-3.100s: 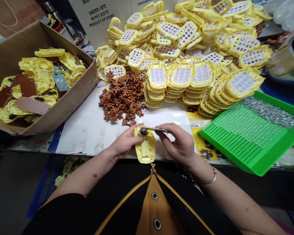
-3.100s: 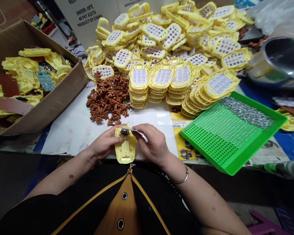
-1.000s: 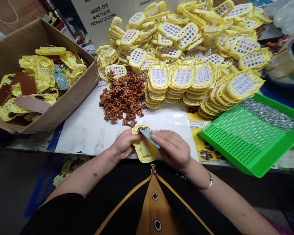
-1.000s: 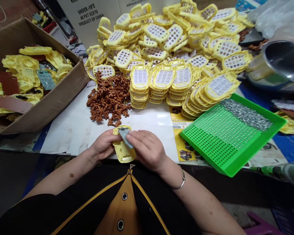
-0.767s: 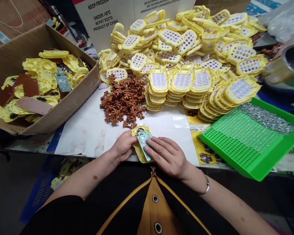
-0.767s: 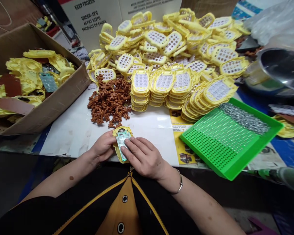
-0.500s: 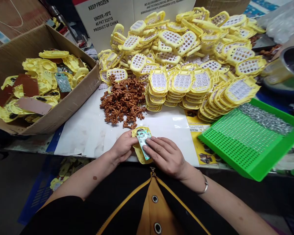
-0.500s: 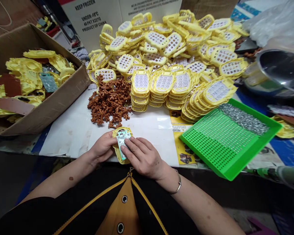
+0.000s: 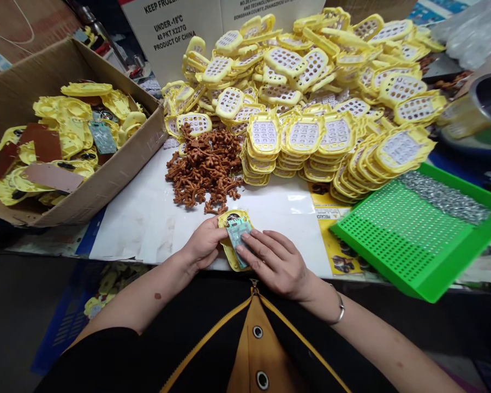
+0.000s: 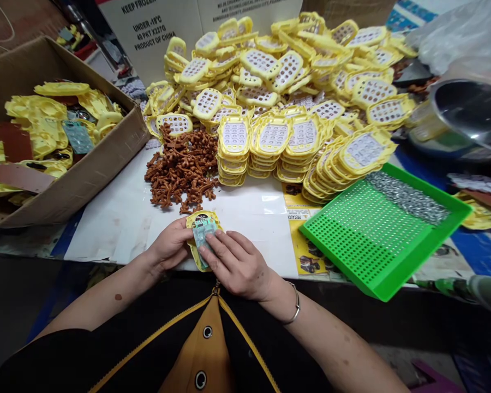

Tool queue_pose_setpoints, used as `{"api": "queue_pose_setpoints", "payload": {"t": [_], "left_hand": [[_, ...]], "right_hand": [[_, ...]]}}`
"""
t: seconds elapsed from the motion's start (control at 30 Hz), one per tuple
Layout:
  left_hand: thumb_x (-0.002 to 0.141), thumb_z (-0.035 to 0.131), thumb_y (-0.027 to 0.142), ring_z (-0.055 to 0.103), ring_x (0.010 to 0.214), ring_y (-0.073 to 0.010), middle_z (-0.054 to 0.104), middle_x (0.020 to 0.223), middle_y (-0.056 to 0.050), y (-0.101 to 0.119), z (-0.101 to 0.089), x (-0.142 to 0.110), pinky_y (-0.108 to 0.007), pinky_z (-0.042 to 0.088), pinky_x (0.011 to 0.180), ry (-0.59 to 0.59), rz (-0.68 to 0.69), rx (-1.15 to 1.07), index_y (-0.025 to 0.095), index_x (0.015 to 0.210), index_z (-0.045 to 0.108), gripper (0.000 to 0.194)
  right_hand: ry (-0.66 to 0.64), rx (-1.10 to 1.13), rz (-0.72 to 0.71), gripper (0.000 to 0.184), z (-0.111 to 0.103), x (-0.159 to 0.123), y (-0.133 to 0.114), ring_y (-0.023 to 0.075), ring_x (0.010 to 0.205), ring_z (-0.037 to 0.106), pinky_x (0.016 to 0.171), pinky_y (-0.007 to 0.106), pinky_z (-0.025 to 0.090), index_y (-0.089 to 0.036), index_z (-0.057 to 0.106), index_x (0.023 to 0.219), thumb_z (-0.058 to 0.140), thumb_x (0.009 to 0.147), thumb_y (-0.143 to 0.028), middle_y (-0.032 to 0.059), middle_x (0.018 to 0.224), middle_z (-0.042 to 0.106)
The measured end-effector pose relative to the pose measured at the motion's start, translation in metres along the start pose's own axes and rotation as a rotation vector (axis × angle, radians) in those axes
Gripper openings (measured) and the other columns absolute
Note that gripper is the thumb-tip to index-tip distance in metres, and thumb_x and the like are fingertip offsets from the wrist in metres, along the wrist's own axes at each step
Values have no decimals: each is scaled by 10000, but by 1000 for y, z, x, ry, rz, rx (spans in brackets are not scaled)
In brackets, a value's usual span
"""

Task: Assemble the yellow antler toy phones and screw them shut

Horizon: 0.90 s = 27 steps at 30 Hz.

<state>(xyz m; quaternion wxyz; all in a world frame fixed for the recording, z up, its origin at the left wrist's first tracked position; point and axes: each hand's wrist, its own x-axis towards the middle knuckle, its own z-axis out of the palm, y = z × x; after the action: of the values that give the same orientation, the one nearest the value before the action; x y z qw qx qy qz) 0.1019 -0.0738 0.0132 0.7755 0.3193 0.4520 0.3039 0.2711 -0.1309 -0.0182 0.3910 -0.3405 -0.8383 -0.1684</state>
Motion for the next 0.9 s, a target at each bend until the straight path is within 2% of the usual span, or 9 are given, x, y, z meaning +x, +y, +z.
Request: {"api": "queue_pose_setpoints", "payload": {"t": [0.13, 0.27, 0.43, 0.53, 0.63, 0.73, 0.8, 0.83, 0.9], "left_hand": [[601, 781, 191, 668, 762, -188, 739, 819, -71, -1, -1, 1, -258, 477, 694, 14, -2, 14, 114, 851, 712, 271], [598, 792, 214, 653, 706, -161, 733, 781, -53, -2, 1, 1, -258, 477, 711, 3, 7, 21, 120, 827, 708, 262], [619, 785, 211, 652, 727, -166, 732, 795, -59, -1, -2, 2, -270, 470, 738, -20, 10, 29, 120, 849, 704, 261], [629, 764, 175, 659, 786, -187, 735, 842, -76, 1, -13, 2, -285, 468, 771, -99, -8, -15, 118, 905, 706, 287], [602, 739, 144, 655, 876, -206, 732, 946, -101, 3, -23, 2, -285, 468, 805, -202, -58, -106, 107, 1016, 698, 418], [624, 741, 159, 652, 870, -190, 726, 970, -103, 4, -23, 2, -276, 469, 809, -222, -71, -126, 107, 1041, 689, 423], [678, 740, 182, 649, 823, -172, 727, 920, -92, 3, -18, 4, -276, 471, 796, -190, -53, -87, 114, 983, 693, 316], [694, 740, 189, 645, 801, -164, 725, 892, -86, 3, -16, 5, -275, 471, 787, -164, -41, -65, 115, 951, 693, 271], [689, 752, 189, 635, 775, -154, 719, 848, -74, 2, -13, 6, -270, 469, 771, -118, -26, -21, 111, 907, 689, 240]], "right_hand": [[10, 53, 59, 222, 3, -1, -1, 219, 980, 691, 827, 356, 539, -113, 676, 1043, 529, 877, -107, 117, 1030, 751], [1, 73, 51, 226, 5, -2, -2, 230, 968, 695, 817, 362, 532, -91, 664, 1060, 569, 855, -102, 137, 1041, 745], [-24, 85, 79, 236, 6, -4, -2, 225, 968, 696, 816, 362, 544, -99, 652, 1075, 557, 858, -99, 131, 1064, 740], [-18, 96, 96, 249, 7, -6, -1, 228, 983, 693, 824, 368, 547, -101, 641, 1086, 553, 853, -90, 140, 1064, 739], [-18, 99, 118, 256, 7, -7, 0, 228, 982, 690, 819, 376, 551, -105, 631, 1097, 540, 858, -95, 148, 1065, 737], [-48, 85, 111, 262, 8, -7, -1, 240, 986, 689, 822, 382, 550, -101, 633, 1099, 551, 851, -92, 146, 1080, 732], [-72, 75, 89, 252, 9, -6, -2, 250, 986, 688, 826, 388, 551, -96, 640, 1094, 585, 852, -139, 145, 1079, 733], [-87, 84, 78, 258, 9, -5, -2, 258, 985, 688, 826, 394, 553, -91, 644, 1084, 609, 857, -208, 150, 1076, 732], [-101, 142, 65, 381, 8, -3, -3, 274, 981, 685, 818, 413, 560, -85, 649, 1059, 618, 855, -406, 168, 1060, 731]]}}
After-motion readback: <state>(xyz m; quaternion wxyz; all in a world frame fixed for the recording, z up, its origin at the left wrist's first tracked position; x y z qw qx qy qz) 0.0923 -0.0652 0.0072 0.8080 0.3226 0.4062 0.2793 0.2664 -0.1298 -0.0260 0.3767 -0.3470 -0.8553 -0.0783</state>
